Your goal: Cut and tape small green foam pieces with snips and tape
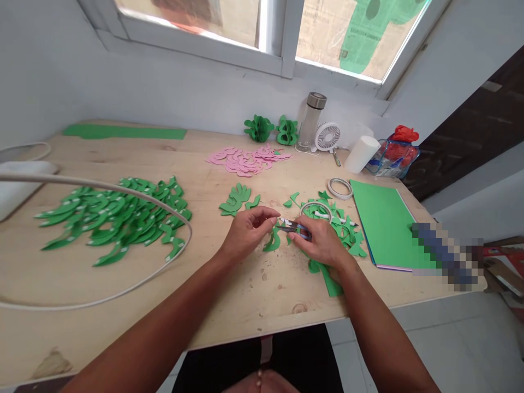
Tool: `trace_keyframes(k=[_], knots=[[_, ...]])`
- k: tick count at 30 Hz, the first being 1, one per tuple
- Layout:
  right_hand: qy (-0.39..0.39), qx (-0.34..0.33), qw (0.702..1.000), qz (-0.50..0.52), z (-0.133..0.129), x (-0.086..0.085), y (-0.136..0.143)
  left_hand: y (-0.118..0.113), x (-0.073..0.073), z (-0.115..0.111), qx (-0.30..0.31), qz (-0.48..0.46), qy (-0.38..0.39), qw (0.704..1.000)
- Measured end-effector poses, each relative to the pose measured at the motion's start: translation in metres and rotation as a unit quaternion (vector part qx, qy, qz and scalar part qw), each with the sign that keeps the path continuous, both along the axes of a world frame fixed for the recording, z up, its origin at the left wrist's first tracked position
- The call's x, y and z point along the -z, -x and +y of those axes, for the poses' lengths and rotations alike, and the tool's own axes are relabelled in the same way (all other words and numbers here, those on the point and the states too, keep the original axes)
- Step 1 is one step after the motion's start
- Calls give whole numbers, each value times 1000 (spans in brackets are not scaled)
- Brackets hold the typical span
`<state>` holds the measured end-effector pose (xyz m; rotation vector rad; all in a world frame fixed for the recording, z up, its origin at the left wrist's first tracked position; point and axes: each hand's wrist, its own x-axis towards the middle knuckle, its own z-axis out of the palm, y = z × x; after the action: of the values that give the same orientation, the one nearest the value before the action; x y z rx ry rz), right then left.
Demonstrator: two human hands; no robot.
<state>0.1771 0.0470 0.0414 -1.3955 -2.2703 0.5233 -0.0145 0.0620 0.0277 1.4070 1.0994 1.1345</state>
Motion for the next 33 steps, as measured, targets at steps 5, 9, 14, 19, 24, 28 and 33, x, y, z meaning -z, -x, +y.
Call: trace_keyframes(k=[5, 9, 14, 19, 24, 28, 33], knots=[[11, -8, 1000, 2, -1, -1, 1, 0, -3, -1, 12, 1, -3, 1000], [12, -12, 1000, 3, -1, -1, 1, -1, -5, -3, 13, 1, 0, 1000], [9, -16, 1000, -3, -1, -1, 1, -2, -4, -4, 14, 10, -14, 1000], [9, -15, 1000, -6, -1, 0, 1, -1, -1, -2, 10, 49, -50, 998], [9, -17, 1000, -11, -1, 1, 2, -1, 2, -2, 5, 78, -77, 994], [6, -18, 1000, -12, -1, -1, 2, -2, 2, -3, -5, 97, -110, 989], [2, 2, 1000, -12, 0, 0, 2, -3, -1, -3, -8, 67, -123, 990]])
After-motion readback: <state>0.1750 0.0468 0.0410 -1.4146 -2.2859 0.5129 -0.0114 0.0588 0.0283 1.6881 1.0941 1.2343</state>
